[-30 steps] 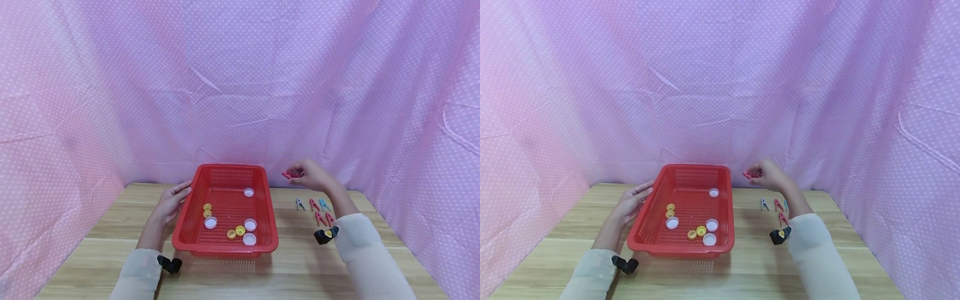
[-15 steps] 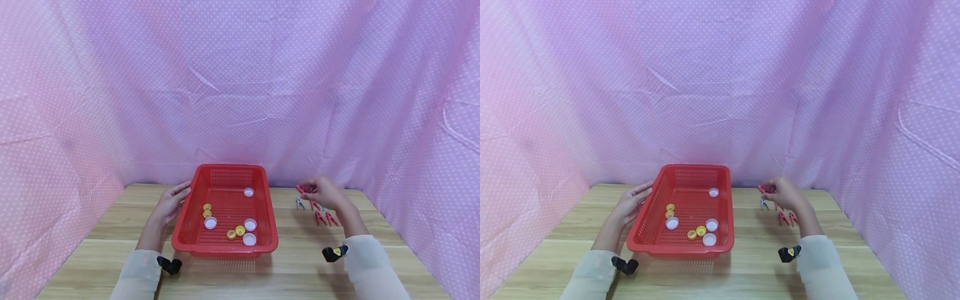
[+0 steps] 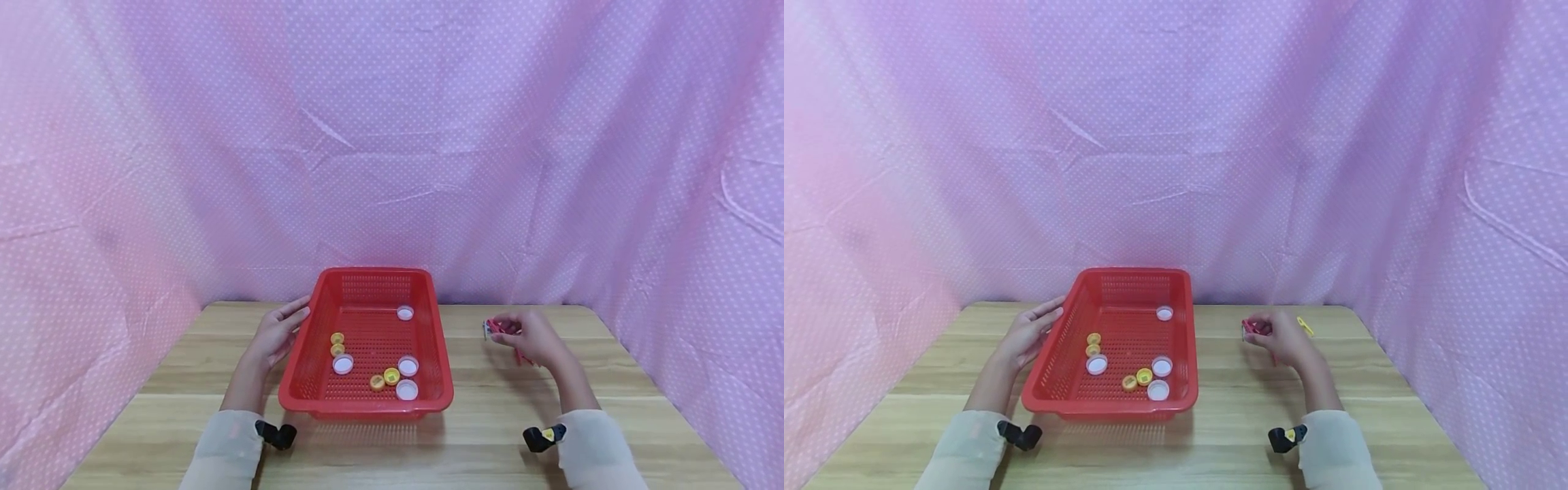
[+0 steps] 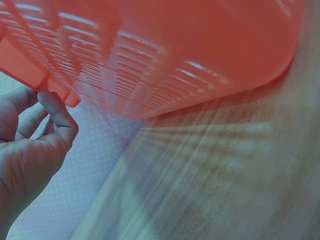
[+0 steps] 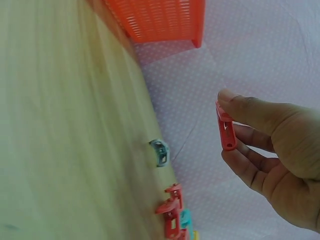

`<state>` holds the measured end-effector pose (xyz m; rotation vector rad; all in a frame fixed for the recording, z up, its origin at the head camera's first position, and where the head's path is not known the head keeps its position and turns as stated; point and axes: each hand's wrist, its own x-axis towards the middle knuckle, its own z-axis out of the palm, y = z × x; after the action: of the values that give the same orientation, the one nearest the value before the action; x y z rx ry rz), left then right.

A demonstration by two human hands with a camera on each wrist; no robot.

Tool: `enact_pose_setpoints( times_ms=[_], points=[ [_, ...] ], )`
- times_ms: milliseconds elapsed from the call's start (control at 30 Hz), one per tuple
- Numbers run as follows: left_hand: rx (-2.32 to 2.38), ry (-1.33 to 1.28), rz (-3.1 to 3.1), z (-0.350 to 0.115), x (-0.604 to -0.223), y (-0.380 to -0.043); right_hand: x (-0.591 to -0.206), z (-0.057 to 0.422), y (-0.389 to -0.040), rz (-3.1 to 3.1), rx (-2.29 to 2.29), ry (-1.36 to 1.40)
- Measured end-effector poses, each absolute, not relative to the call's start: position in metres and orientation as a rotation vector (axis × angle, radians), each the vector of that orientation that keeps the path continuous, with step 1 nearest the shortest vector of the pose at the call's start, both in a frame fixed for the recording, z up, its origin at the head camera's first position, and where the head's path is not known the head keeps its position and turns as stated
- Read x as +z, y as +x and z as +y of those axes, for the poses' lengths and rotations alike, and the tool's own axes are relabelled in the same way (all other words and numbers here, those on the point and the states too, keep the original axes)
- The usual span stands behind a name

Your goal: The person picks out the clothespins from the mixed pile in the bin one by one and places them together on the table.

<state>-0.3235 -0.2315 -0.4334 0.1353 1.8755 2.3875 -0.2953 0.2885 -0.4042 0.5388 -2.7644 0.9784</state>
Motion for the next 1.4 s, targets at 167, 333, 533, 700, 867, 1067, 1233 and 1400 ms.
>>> enact_pose_setpoints(
  times_ms=[167,333,533,700,867,1067,1233,1400],
  points=[
    [2.416,0.126,1.853,-0.231,-0.434,-0.324,-0.414,0.29,-0.295,-2.761,0.992,0.518],
    [2.43,0.128,1.836,-0.23,-0.434,-0.325,-0.422,0.293,-0.293,-2.802,1.033,0.494],
    [2.433,0.131,1.82,-0.229,-0.433,-0.325,-0.428,0.293,-0.293,-2.839,0.922,0.496],
    [2.438,0.14,1.8,-0.229,-0.433,-0.325,-0.434,0.291,-0.295,-2.855,0.84,0.494],
    [2.449,0.151,1.785,-0.23,-0.433,-0.324,-0.435,0.288,-0.294,-2.883,0.83,0.464],
    [2.436,0.15,1.823,-0.232,-0.433,-0.324,-0.435,0.285,-0.294,-2.926,0.856,0.401],
    [2.434,0.163,1.812,-0.232,-0.434,-0.325,-0.435,0.285,-0.294,-2.965,0.85,0.377],
    [2.444,0.156,1.798,-0.23,-0.434,-0.325,-0.435,0.283,-0.293,-2.988,0.807,0.355]
  ],
)
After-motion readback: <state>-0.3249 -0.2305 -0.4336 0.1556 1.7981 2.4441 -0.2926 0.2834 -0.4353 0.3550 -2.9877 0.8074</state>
